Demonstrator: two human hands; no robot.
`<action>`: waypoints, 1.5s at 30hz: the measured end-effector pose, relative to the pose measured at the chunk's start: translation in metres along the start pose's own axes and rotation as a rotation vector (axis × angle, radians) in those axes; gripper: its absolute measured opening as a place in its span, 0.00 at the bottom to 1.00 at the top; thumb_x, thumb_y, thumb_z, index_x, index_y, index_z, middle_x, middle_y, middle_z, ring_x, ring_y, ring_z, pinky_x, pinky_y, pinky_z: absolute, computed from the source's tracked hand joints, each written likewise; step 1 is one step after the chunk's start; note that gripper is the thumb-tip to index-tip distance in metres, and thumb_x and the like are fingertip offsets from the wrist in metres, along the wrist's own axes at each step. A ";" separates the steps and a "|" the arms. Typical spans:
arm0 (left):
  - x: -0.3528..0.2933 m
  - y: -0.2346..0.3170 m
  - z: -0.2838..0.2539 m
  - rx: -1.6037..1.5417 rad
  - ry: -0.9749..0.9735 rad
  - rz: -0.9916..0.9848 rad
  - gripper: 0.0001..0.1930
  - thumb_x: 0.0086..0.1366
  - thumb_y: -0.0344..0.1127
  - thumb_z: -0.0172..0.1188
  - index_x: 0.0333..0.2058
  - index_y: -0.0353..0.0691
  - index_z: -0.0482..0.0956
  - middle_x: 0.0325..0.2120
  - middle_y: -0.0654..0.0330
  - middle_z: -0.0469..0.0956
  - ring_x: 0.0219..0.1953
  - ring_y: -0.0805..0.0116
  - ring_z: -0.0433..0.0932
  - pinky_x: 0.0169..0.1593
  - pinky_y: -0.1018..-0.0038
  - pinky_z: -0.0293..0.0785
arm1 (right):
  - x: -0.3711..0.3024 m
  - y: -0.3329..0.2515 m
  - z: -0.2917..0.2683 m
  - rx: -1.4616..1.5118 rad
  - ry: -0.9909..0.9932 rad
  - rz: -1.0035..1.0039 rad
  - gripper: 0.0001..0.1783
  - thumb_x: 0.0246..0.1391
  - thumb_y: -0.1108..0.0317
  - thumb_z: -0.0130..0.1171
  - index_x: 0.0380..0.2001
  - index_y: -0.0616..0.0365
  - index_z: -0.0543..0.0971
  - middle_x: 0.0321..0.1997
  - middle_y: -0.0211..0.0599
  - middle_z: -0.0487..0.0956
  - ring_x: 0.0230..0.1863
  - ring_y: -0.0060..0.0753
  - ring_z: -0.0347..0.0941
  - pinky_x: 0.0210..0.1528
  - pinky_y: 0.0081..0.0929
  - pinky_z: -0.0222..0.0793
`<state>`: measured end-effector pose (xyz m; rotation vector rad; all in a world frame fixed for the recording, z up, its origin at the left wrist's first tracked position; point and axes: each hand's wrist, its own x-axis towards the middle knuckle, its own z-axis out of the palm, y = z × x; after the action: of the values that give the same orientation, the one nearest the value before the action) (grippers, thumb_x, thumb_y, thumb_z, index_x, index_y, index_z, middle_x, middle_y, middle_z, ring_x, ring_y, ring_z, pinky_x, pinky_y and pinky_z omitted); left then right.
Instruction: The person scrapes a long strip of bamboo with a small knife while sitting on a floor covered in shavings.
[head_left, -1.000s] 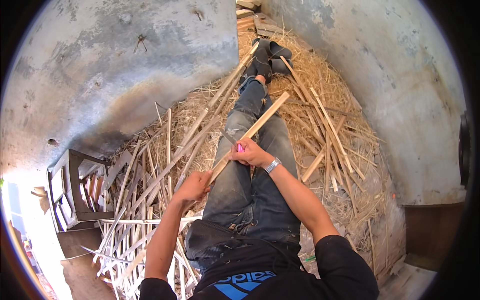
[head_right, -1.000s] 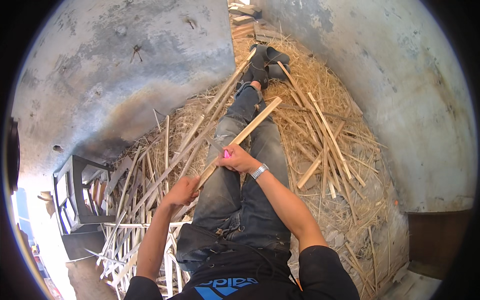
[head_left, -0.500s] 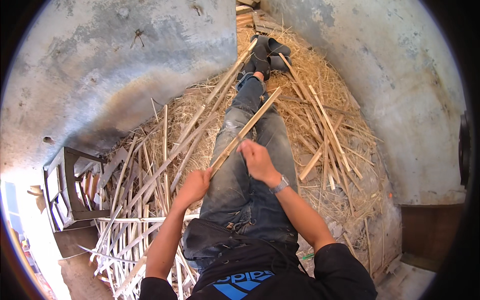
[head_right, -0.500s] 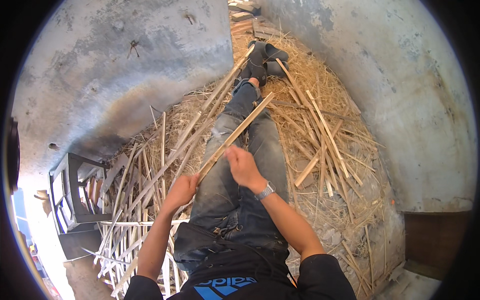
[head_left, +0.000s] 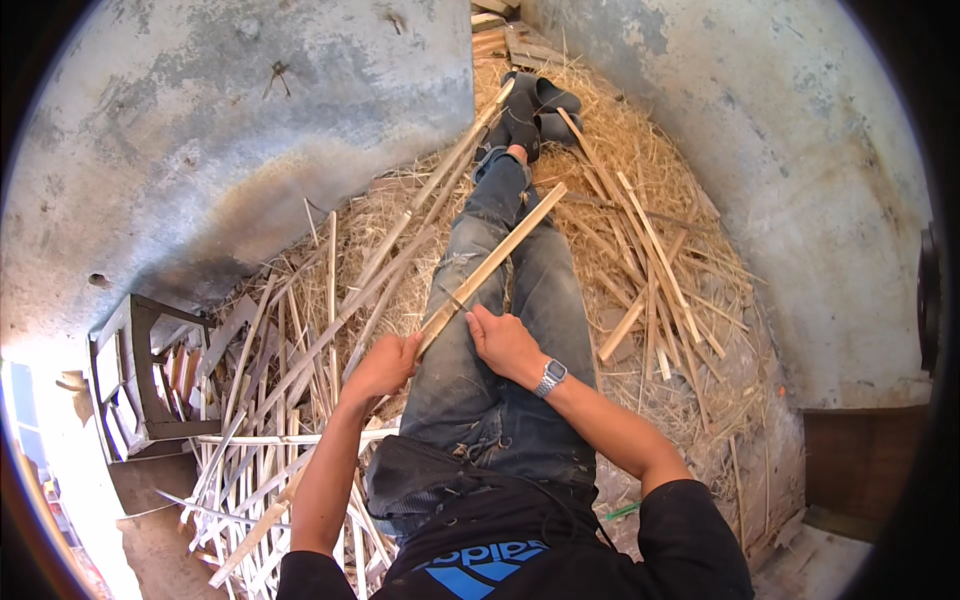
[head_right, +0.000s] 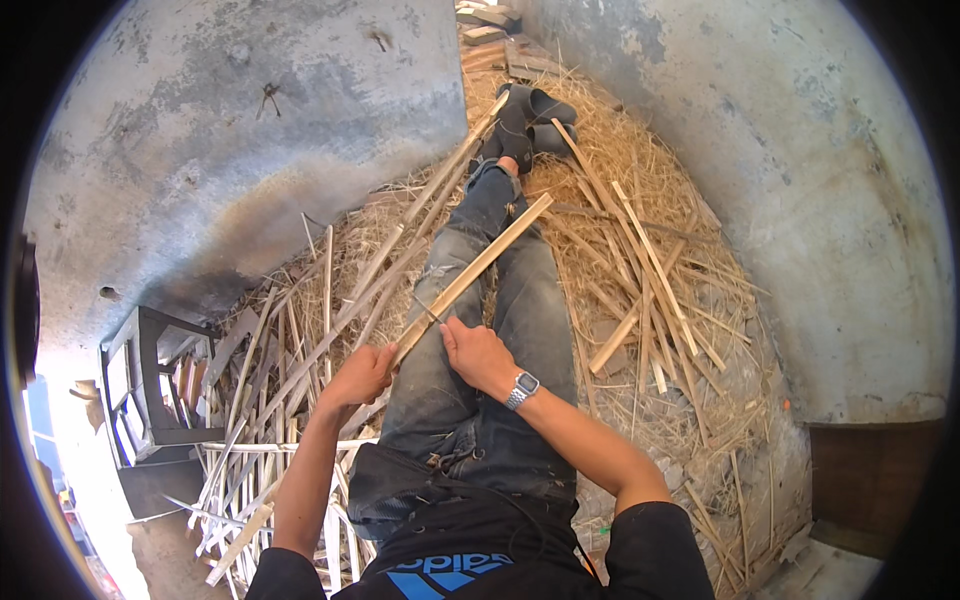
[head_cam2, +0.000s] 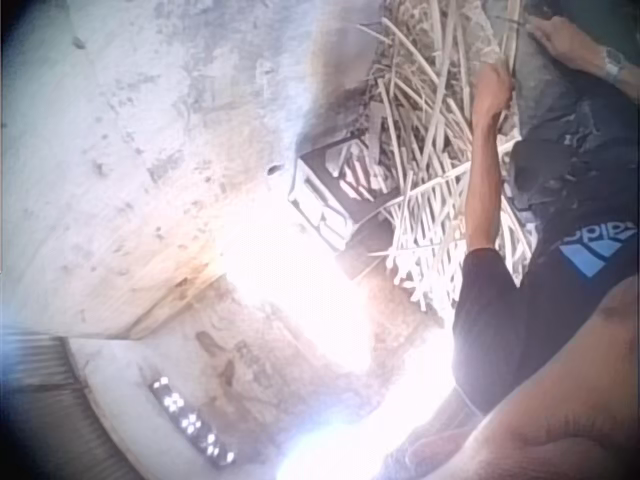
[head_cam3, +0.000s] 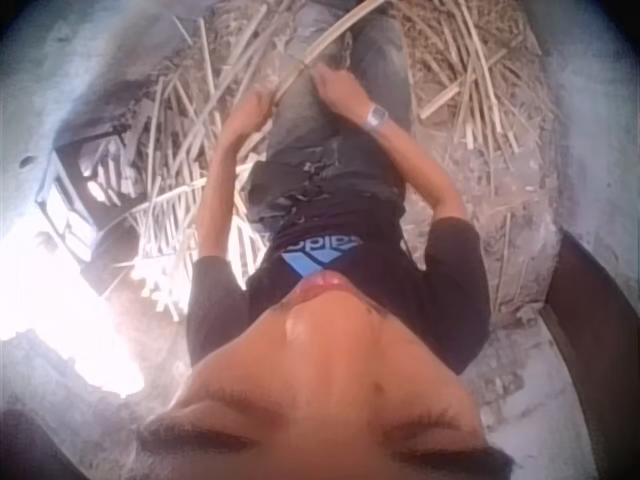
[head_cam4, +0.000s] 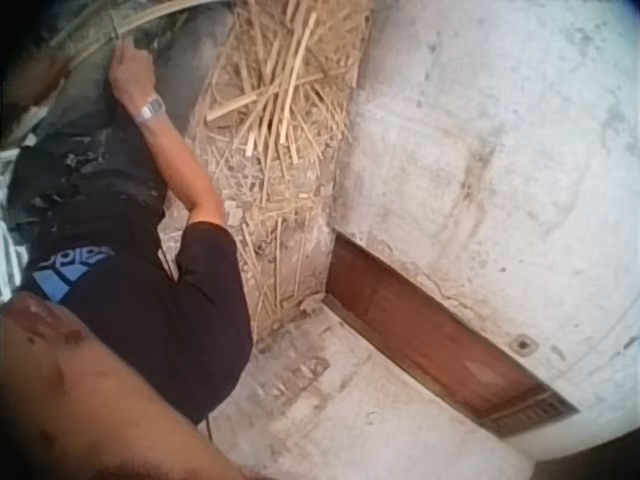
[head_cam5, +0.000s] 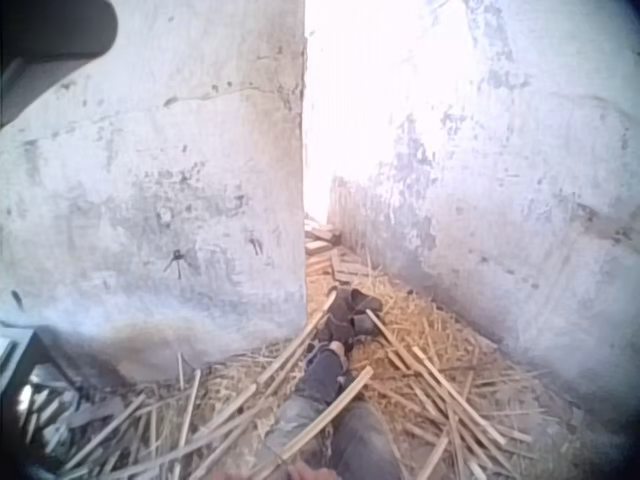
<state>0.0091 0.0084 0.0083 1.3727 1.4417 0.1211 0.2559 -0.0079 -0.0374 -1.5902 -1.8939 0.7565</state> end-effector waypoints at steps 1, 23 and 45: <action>0.002 -0.004 0.003 0.101 0.061 0.098 0.34 0.82 0.53 0.47 0.26 0.25 0.79 0.19 0.44 0.78 0.21 0.46 0.78 0.31 0.56 0.74 | 0.000 0.000 0.001 -0.001 -0.003 -0.014 0.16 0.75 0.54 0.49 0.39 0.55 0.73 0.22 0.59 0.79 0.27 0.72 0.78 0.31 0.64 0.74; 0.003 -0.007 0.009 0.180 0.146 0.196 0.33 0.82 0.50 0.45 0.27 0.26 0.79 0.22 0.36 0.77 0.29 0.32 0.78 0.41 0.49 0.74 | 0.028 0.026 -0.015 0.492 0.001 0.120 0.20 0.77 0.55 0.49 0.36 0.61 0.76 0.21 0.42 0.75 0.22 0.42 0.72 0.30 0.36 0.67; 0.006 -0.015 0.018 0.225 0.219 0.237 0.33 0.82 0.50 0.47 0.26 0.23 0.79 0.23 0.31 0.77 0.30 0.28 0.78 0.39 0.46 0.73 | 0.031 0.040 -0.004 0.151 0.239 0.139 0.25 0.77 0.56 0.48 0.30 0.66 0.77 0.28 0.64 0.78 0.33 0.73 0.76 0.34 0.60 0.68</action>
<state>0.0134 -0.0016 -0.0133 1.7584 1.5014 0.2756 0.2813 0.0291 -0.0616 -1.6483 -1.5349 0.7143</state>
